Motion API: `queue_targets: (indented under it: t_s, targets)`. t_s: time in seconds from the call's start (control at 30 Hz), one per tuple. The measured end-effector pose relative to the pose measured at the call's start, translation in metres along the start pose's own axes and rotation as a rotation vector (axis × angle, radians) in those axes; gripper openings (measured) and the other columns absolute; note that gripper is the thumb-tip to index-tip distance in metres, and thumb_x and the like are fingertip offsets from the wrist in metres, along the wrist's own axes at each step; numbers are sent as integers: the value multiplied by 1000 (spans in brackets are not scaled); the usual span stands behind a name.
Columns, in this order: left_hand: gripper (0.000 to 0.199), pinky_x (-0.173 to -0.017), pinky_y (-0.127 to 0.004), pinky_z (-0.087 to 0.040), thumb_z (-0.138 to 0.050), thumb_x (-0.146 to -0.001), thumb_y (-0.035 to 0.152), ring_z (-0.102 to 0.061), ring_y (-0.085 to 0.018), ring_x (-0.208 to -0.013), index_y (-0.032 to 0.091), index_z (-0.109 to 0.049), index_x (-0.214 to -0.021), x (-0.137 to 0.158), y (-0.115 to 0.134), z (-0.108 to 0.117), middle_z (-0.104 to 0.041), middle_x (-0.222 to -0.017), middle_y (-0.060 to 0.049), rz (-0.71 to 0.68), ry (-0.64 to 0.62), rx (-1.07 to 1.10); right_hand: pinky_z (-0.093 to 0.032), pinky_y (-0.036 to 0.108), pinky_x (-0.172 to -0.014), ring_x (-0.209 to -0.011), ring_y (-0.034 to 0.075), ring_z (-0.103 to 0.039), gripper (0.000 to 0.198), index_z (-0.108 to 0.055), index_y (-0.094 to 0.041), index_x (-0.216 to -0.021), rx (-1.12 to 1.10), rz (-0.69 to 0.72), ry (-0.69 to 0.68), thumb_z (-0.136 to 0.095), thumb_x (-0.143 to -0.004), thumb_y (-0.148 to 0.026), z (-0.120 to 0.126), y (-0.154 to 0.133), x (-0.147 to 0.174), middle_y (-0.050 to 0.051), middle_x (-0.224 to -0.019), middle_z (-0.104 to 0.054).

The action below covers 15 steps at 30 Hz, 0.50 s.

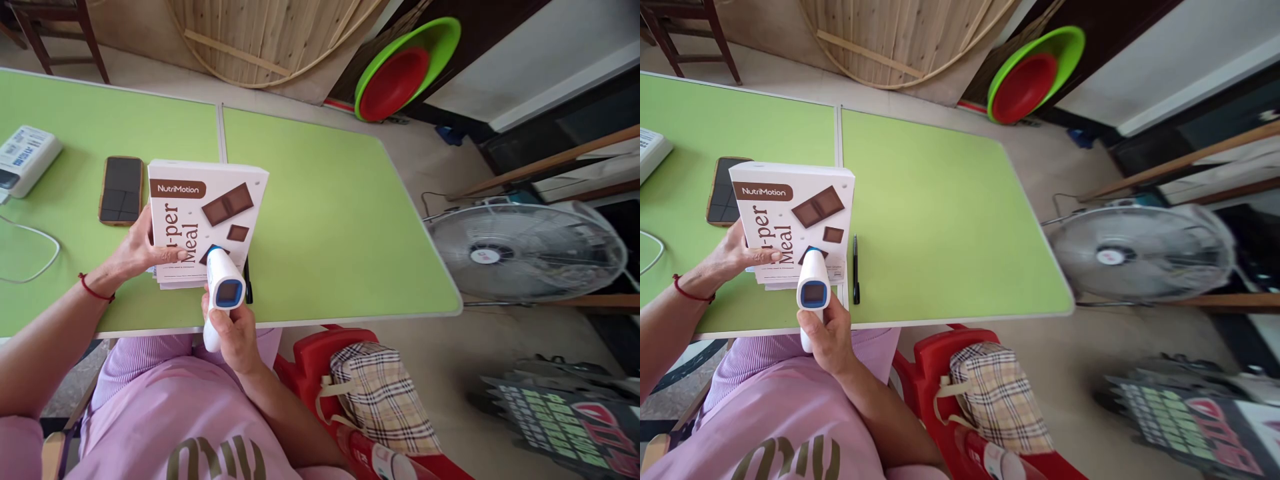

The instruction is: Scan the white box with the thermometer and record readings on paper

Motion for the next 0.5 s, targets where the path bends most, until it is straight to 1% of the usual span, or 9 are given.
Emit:
queue_targets:
  t_s: [0.17, 0.3, 0.43, 0.5]
  targets:
    - [81, -81, -44, -61, -92, -64, 47, -70, -34, -101, 17, -54, -128, -1, 2, 5, -72, -115, -12, -11, -13, -114, -42, 30, -61, -63, 14, -47, 39, -63, -20, -80, 2, 6, -3, -74, -72, -57, 1, -2, -2, -1, -70, -56]
    - [79, -87, -49, -60, -91, -64, 52, -68, -37, -109, 17, -57, -126, -1, 0, 9, -71, -119, -13, -12, 10, -206, -44, 28, -57, -61, 13, -47, 39, -65, -21, -83, 39, 40, -17, -73, -74, -58, 3, -7, -2, -1, -70, -58]
    - [76, -96, -53, -57, -91, -65, 53, -64, -40, -118, 18, -58, -124, 1, -1, 10, -70, -120, -13, -14, 51, -208, -50, 27, -58, -64, 14, -56, 38, -67, -22, -95, 130, 130, -31, -74, -77, -55, 11, -19, -2, 1, -78, -67]
    - [76, -95, -55, -57, -91, -64, 53, -64, -40, -117, 18, -59, -123, 1, -3, 10, -70, -119, -13, 13, 85, -192, -51, 27, -56, -63, 15, -59, 38, -69, -22, -101, 235, 225, 16, -73, -80, -54, 25, -26, -5, 2, -79, -70]
Point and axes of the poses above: each hand's wrist, its own x-axis away from the middle knuckle, its own z-axis out of the back of the hand, y = z × x, the point moved 3 cm from there along -x, towards the middle knuckle
